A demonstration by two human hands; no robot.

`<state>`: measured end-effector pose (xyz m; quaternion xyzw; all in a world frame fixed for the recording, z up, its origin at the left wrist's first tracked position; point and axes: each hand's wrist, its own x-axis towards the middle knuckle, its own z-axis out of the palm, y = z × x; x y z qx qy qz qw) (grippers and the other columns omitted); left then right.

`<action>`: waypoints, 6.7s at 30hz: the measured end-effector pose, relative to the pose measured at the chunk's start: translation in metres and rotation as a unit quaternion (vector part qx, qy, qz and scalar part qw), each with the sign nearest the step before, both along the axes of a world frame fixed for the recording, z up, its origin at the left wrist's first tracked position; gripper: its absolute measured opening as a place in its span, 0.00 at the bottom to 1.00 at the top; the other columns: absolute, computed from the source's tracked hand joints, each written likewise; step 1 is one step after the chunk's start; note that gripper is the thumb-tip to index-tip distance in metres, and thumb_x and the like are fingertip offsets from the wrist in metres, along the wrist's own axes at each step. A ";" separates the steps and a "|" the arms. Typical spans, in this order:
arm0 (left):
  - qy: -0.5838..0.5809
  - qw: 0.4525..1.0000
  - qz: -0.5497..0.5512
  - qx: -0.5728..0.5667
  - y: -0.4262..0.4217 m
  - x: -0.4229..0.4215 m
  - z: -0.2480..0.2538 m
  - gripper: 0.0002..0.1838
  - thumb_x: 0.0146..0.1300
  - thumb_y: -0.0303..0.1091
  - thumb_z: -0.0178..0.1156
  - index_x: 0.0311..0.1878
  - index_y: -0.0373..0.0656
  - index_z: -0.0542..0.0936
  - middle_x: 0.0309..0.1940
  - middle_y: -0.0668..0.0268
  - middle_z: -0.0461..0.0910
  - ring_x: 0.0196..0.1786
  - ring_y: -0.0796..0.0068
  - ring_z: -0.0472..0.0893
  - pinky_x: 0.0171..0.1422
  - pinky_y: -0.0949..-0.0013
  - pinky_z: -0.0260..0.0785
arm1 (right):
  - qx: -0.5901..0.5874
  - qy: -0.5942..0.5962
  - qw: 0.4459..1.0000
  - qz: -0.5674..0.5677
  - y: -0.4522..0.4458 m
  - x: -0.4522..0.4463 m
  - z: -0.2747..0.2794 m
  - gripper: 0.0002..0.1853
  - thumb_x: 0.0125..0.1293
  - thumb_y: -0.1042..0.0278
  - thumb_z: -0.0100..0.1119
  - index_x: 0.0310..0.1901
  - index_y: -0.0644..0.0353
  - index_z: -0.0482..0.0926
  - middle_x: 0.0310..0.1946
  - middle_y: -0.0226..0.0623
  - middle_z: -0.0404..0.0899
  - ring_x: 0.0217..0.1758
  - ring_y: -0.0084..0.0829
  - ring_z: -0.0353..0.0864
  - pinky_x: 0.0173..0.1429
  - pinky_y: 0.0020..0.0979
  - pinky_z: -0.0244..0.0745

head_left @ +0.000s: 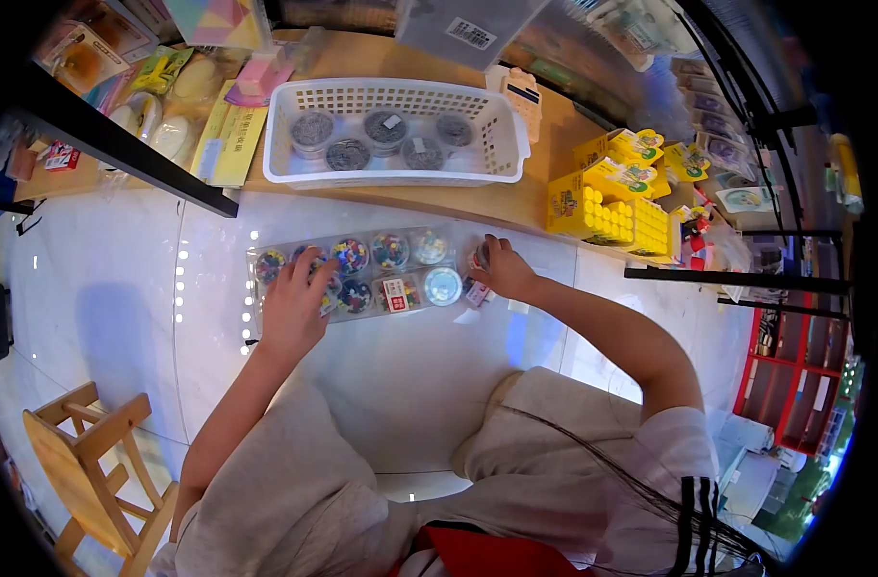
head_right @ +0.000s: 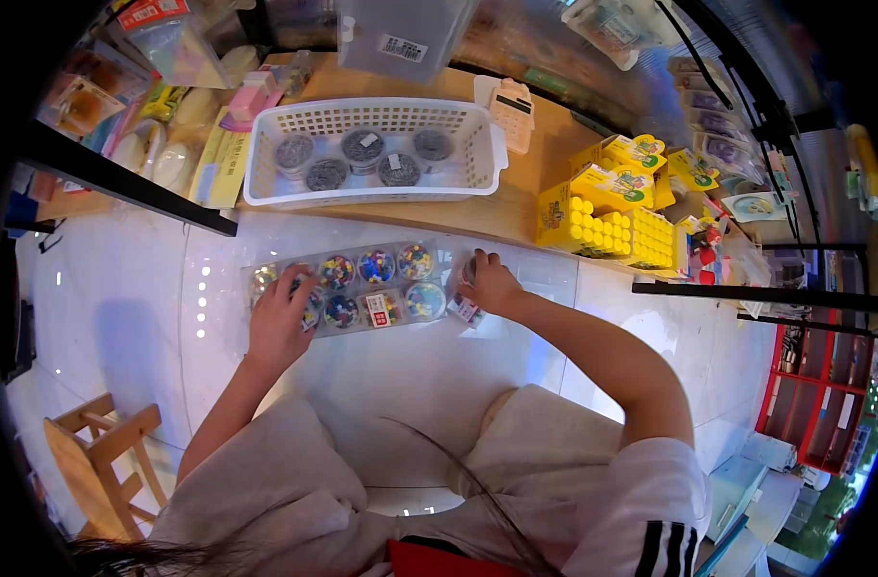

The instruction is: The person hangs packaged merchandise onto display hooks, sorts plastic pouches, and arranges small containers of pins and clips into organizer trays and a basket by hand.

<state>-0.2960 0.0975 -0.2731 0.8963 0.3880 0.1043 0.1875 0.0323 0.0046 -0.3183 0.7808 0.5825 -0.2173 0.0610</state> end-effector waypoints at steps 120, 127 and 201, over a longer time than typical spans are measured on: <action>-0.158 0.943 0.097 -0.278 0.025 -0.023 0.004 0.30 0.43 0.32 0.68 0.52 0.42 0.69 0.48 0.58 0.72 0.49 0.64 0.74 0.53 0.67 0.66 | 0.288 0.181 0.930 0.141 0.162 0.028 0.138 0.17 0.45 0.74 0.62 0.41 0.62 0.77 0.36 0.41 0.77 0.41 0.39 0.77 0.46 0.33 0.71; -0.273 0.868 0.159 -0.384 0.026 -0.025 -0.009 0.26 0.47 0.28 0.65 0.51 0.42 0.70 0.43 0.63 0.71 0.45 0.74 0.72 0.50 0.72 0.66 | 0.138 0.146 0.958 0.207 0.134 0.022 0.138 0.11 0.49 0.72 0.60 0.36 0.62 0.77 0.35 0.41 0.78 0.39 0.37 0.77 0.44 0.34 0.71; -0.410 0.720 0.178 -0.532 0.005 -0.014 0.021 0.23 0.57 0.24 0.57 0.57 0.39 0.64 0.46 0.62 0.73 0.44 0.77 0.76 0.47 0.75 0.70 | 0.204 0.231 0.896 0.320 0.080 -0.154 0.110 0.37 0.42 0.64 0.68 0.56 0.62 0.62 0.52 0.46 0.63 0.56 0.44 0.65 0.58 0.39 0.62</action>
